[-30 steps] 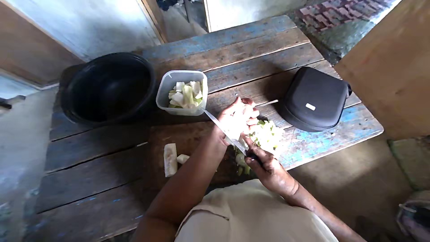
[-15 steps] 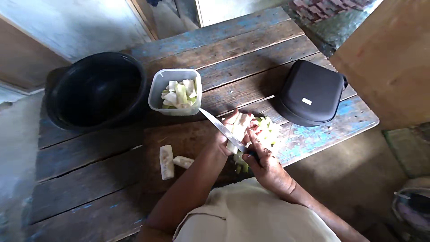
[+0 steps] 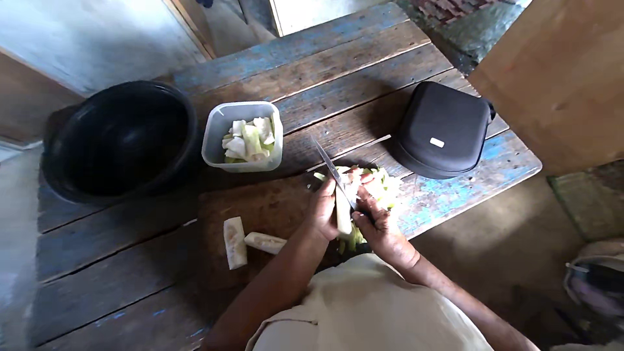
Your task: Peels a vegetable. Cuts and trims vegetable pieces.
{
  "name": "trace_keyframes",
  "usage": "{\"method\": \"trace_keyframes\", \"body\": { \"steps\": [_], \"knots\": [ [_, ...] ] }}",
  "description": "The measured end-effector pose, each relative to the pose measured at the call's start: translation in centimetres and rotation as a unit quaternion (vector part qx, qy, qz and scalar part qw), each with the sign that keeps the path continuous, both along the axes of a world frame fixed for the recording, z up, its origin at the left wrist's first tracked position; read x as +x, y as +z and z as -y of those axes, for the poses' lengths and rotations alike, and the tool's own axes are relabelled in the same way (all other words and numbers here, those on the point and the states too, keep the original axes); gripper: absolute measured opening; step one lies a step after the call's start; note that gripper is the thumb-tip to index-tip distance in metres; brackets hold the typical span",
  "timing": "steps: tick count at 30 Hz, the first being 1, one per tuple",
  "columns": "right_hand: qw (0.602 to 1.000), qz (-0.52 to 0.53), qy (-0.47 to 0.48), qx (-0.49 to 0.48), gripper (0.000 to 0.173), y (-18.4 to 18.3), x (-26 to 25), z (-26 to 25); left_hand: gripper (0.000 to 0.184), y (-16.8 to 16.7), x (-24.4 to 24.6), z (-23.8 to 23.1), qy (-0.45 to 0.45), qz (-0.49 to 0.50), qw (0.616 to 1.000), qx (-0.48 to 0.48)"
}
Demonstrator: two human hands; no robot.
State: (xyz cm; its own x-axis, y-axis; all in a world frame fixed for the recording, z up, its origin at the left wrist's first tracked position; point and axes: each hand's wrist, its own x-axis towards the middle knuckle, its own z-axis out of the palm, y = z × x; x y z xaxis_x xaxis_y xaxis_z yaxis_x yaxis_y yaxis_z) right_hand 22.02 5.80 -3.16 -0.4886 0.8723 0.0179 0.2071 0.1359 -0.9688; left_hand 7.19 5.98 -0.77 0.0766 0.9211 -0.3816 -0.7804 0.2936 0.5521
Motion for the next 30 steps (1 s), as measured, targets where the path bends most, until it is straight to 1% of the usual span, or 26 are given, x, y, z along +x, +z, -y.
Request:
{"method": "trace_keyframes", "body": {
  "steps": [3, 4, 6, 10, 12, 13, 14, 15, 16, 18, 19, 21, 22, 23, 24, 25, 26, 27, 28, 29, 30],
  "knots": [
    [0.998, 0.025, 0.050, -0.029, 0.063, 0.7, 0.5, -0.5, 0.059, -0.4, -0.4, 0.1, -0.026, 0.001, 0.999, -0.022],
    [0.997, 0.041, 0.049, -0.032, 0.061, 0.8, 0.5, -0.7, 0.058, -0.4, -0.3, 0.2, -0.026, -0.002, 0.999, -0.045],
    [0.997, 0.069, 0.027, -0.018, 0.055, 0.5, 0.4, -1.0, 0.050, 0.1, 0.3, 0.4, 0.002, -0.017, 0.995, -0.099],
    [0.997, 0.064, -0.016, 0.030, 0.046, -0.3, 0.1, -0.9, 0.047, 0.5, 0.4, 0.8, 0.006, -0.026, 0.992, -0.126],
    [0.996, 0.071, -0.023, 0.040, 0.042, -0.5, 0.1, -1.0, 0.040, 0.5, 0.0, 1.3, -0.005, -0.055, 0.991, -0.119],
    [0.995, 0.081, -0.026, 0.045, 0.039, -0.7, 0.1, -1.0, 0.035, 0.3, -0.2, 1.8, -0.016, -0.077, 0.992, -0.100],
    [0.994, 0.093, -0.027, 0.042, 0.038, -0.7, 0.1, -1.0, 0.032, -0.1, -0.5, 2.3, -0.032, -0.120, 0.990, -0.072],
    [0.994, 0.102, -0.022, 0.031, 0.040, -0.7, 0.1, -1.0, 0.031, -0.5, -0.8, 2.8, -0.057, -0.185, 0.980, -0.035],
    [0.994, 0.107, -0.014, 0.017, 0.042, -0.8, 0.1, -1.0, 0.031, -0.8, -1.1, 3.1, -0.081, -0.264, 0.961, -0.004],
    [0.994, 0.106, -0.005, 0.007, 0.043, -0.9, -0.2, -0.7, 0.024, -1.1, -1.7, 3.5, -0.112, -0.402, 0.908, 0.041],
    [0.995, 0.103, -0.002, 0.004, 0.044, -0.9, -0.3, -0.7, 0.021, -1.2, -2.2, 3.6, -0.122, -0.440, 0.888, 0.056],
    [0.996, 0.091, 0.004, -0.023, 0.042, -0.8, -0.6, -0.9, 0.022, -1.1, -3.3, 3.9, -0.159, -0.474, 0.864, 0.066],
    [0.995, 0.080, 0.002, -0.056, 0.039, -0.7, -0.7, -1.2, 0.024, -0.9, -3.7, 4.1, -0.186, -0.491, 0.849, 0.068],
    [0.992, 0.063, 0.000, -0.110, 0.034, -0.5, -0.6, -1.6, 0.029, -0.5, -4.0, 4.2, -0.214, -0.506, 0.833, 0.069],
    [0.982, 0.036, 0.003, -0.186, 0.029, -0.3, -0.5, -2.1, 0.032, -0.2, -4.1, 4.4, -0.228, -0.512, 0.826, 0.068],
    [0.964, -0.002, 0.015, -0.265, 0.025, -0.1, -0.1, -2.5, 0.033, -0.2, -4.1, 4.6, -0.218, -0.504, 0.834, 0.056],
    [0.943, -0.034, 0.028, -0.329, 0.025, 0.0, 0.3, -2.8, 0.031, -0.5, -4.1, 4.7, -0.186, -0.478, 0.858, 0.035],
    [0.929, -0.047, 0.042, -0.364, 0.023, 0.1, 0.6, -3.1, 0.030, -0.8, -4.2, 4.7, -0.147, -0.428, 0.892, 0.008],
    [0.925, -0.045, 0.051, -0.374, 0.022, 0.2, 0.7, -3.2, 0.030, -0.9, -4.3, 4.6, -0.110, -0.365, 0.924, -0.015],
    [0.929, -0.036, 0.053, -0.365, 0.022, 0.3, 0.8, -3.3, 0.030, -0.9, -4.2, 4.4, -0.079, -0.301, 0.950, -0.025],
    [0.937, -0.025, 0.046, -0.346, 0.025, 0.3, 0.8, -3.2, 0.031, -0.9, -4.1, 4.3, -0.059, -0.254, 0.965, -0.020]
  ]
}}
